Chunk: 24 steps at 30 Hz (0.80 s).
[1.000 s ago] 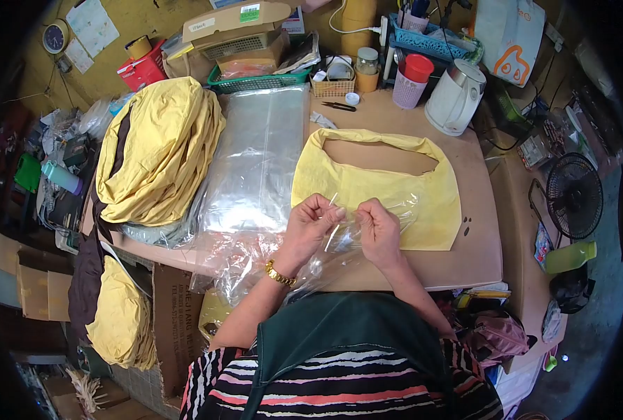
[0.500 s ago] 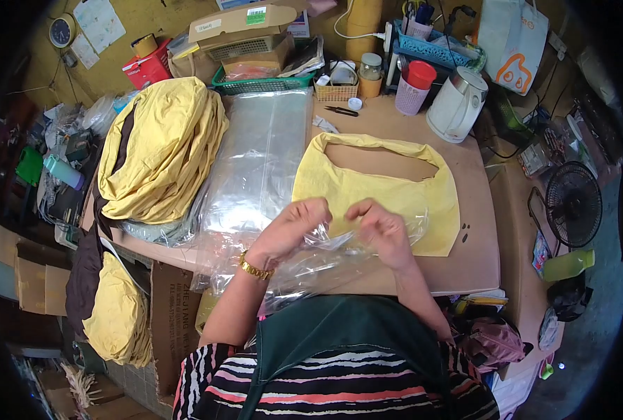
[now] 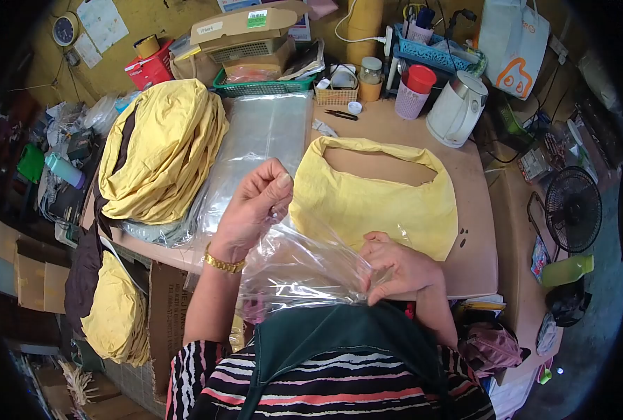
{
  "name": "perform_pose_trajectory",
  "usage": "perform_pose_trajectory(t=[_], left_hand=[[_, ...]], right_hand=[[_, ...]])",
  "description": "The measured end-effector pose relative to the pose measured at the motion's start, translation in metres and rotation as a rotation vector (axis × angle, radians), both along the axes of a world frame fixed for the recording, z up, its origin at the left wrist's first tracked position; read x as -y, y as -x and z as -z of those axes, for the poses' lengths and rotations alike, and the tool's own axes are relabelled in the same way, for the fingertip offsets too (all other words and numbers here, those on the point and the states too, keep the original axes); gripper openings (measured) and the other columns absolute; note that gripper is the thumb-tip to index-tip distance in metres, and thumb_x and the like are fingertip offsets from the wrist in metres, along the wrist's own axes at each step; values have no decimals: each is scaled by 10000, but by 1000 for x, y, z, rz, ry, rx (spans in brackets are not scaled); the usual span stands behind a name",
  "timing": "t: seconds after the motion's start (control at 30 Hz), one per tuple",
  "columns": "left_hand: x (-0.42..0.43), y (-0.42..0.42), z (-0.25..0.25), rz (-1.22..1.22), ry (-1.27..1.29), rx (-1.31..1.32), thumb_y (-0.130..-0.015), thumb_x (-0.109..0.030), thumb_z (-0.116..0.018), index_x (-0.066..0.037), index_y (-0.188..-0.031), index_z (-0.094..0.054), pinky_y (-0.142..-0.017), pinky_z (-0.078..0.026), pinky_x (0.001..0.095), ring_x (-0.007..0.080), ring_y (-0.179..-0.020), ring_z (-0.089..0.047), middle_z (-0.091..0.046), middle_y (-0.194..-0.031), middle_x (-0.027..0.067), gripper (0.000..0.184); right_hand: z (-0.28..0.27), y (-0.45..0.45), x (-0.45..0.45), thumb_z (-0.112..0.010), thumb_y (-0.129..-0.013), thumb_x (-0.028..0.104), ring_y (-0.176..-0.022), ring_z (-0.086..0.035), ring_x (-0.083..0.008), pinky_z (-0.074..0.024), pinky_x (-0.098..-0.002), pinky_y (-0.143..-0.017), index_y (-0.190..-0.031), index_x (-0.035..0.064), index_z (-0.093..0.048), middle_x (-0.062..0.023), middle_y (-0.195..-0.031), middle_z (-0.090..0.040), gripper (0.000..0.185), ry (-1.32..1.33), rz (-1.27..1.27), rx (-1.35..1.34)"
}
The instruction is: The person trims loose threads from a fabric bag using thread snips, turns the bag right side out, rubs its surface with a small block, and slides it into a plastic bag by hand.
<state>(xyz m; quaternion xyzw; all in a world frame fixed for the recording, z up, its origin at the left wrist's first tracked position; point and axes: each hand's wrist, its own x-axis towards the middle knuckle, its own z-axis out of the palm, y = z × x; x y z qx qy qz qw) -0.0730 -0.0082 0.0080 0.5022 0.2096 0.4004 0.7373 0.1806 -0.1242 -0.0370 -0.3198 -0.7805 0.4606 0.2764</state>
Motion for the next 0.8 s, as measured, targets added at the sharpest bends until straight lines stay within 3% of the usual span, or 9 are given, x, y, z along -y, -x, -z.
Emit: perform_pose_trajectory(t=[0.1,0.2,0.23,0.3,0.4,0.47,0.6,0.7,0.8], left_hand=[[-16,22,-8,159,-58,-56,-958,-251,-595,-80,-863,-518,-493,-334,198,43,-562,-405,-476,-697,-54,210],[-7,20,-35,929,-736,-710,-957,-244,-596,-2,-1125,-633,-671,-462,284,107,-749,-586,-671,-807,39,297],[-10,24,-32,928,-736,-708,-957,-244,-596,-2,-1125,-633,-671,-462,284,107,-749,-586,-671,-807,39,297],[-19,37,-31,758,-447,-634,-954,-239,-592,-9,-1070,-687,-785,-469,280,115,-836,-610,-707,-928,84,275],[-32,53,-32,354,-414,-417,-961,-199,-567,-13,-819,-670,-720,-444,254,105,-745,-550,-626,-805,20,256],[-44,68,-37,-96,-100,-25,-973,-250,-547,-41,-941,-615,-719,-459,265,119,-748,-548,-579,-775,18,222],[-51,79,-34,-135,106,294,-966,-325,-561,-39,-983,-602,-721,-507,260,134,-709,-589,-632,-882,49,290],[-26,66,-20,-242,58,-7,-972,-304,-556,-53,-1002,-603,-642,-475,223,113,-659,-562,-632,-874,36,257],[-38,56,12,123,132,-24,-974,-300,-557,-85,-991,-578,-564,-369,212,77,-635,-481,-553,-779,-10,216]], right_hand=[[-5,-18,3,-821,-715,293,-924,-571,-204,-202,-479,-1072,-789,141,-703,39,-808,-678,206,-74,-84,-113],[-8,-55,4,-825,-705,309,-878,-596,-194,-170,-479,-1085,-807,156,-719,42,-793,-683,212,-73,-157,-203],[-9,-63,5,-825,-704,309,-853,-604,-190,-175,-465,-1081,-812,162,-725,42,-770,-678,207,-52,-207,-200],[-18,-57,16,-812,-722,302,-857,-601,-186,-185,-461,-1072,-813,159,-729,46,-799,-679,188,30,-116,71],[-6,-46,22,-776,-764,315,-861,-596,-196,-238,-455,-1034,-822,149,-730,32,-868,-676,181,-26,-56,380],[9,-49,19,-751,-789,335,-862,-594,-209,-281,-453,-1005,-830,142,-728,14,-907,-671,198,-162,-89,426],[31,-67,18,-675,-846,336,-908,-588,-251,-371,-421,-935,-817,120,-689,-69,-966,-656,218,53,97,-420],[68,-106,15,-569,-936,259,-895,-604,-227,-452,-370,-872,-976,132,-611,-64,-928,-633,139,176,424,-1363],[70,-114,9,-542,-944,252,-850,-613,-167,-497,-312,-731,-1072,132,-581,-52,-896,-627,180,218,710,-1429]])
